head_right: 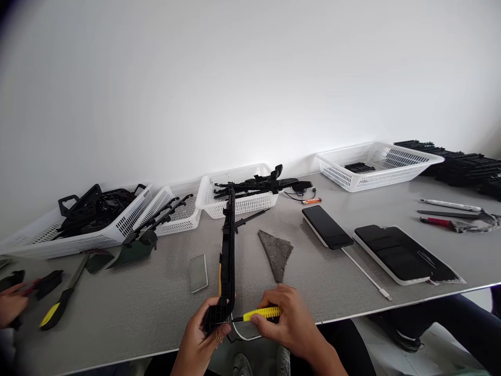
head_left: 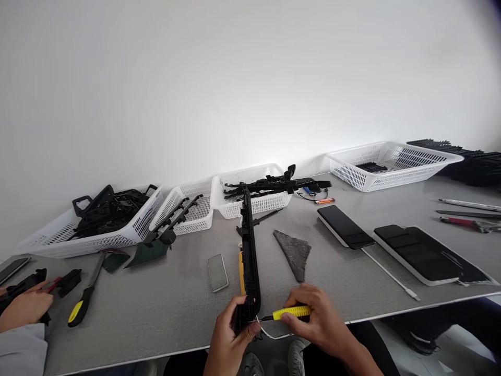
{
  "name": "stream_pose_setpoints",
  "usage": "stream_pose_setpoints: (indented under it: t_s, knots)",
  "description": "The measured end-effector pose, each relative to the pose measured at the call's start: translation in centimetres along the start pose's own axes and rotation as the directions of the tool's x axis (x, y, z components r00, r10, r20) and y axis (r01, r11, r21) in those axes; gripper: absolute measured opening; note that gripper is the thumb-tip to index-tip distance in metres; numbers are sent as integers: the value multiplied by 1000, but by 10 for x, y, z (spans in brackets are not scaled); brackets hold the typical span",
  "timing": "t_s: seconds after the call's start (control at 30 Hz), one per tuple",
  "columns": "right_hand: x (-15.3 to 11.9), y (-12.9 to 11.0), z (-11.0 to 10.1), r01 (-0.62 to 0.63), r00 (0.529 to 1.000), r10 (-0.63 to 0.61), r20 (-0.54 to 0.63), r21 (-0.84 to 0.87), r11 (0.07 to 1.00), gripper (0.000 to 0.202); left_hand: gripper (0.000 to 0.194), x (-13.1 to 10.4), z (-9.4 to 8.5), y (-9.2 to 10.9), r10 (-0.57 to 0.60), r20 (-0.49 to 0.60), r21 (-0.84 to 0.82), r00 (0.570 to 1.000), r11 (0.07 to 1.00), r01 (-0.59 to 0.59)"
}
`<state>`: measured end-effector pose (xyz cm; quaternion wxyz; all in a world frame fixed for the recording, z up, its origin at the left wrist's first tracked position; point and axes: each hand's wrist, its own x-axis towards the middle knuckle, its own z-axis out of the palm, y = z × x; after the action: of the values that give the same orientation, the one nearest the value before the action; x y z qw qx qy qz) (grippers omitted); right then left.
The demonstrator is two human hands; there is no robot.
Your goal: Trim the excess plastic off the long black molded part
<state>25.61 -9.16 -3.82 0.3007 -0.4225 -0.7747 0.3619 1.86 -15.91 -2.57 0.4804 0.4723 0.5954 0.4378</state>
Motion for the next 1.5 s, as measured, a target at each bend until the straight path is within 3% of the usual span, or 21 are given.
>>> stream_pose_setpoints:
  t_s: [0.13,0.53,1.07,1.3,1.4,1.5]
  knots:
    - [0,1,0,-20,1000,21,-14,41,999,35,61,1,1,-2,-28,36,-60,999,998,30]
    - [-1,3,1,-19,999,21,-38,48,999,35,65,1,4,0,-52,25,-163,998,985,55]
    - [0,1,1,-59,996,60,-58,34,998,40,69,2,2,-1,-44,25,-129,999,991,47]
    - [1,2,2,-101,993,103,-54,36,994,41,63,1,3,-10,-5,31,24,1000,1000,4]
    - [2,3,3,-106,992,107,-68,18,994,43,62,-3,4,-16,57,-9,68,998,996,-56]
    - [1,3,3,-81,994,81,-68,12,997,42,63,-7,6,-14,30,-49,78,998,997,-26]
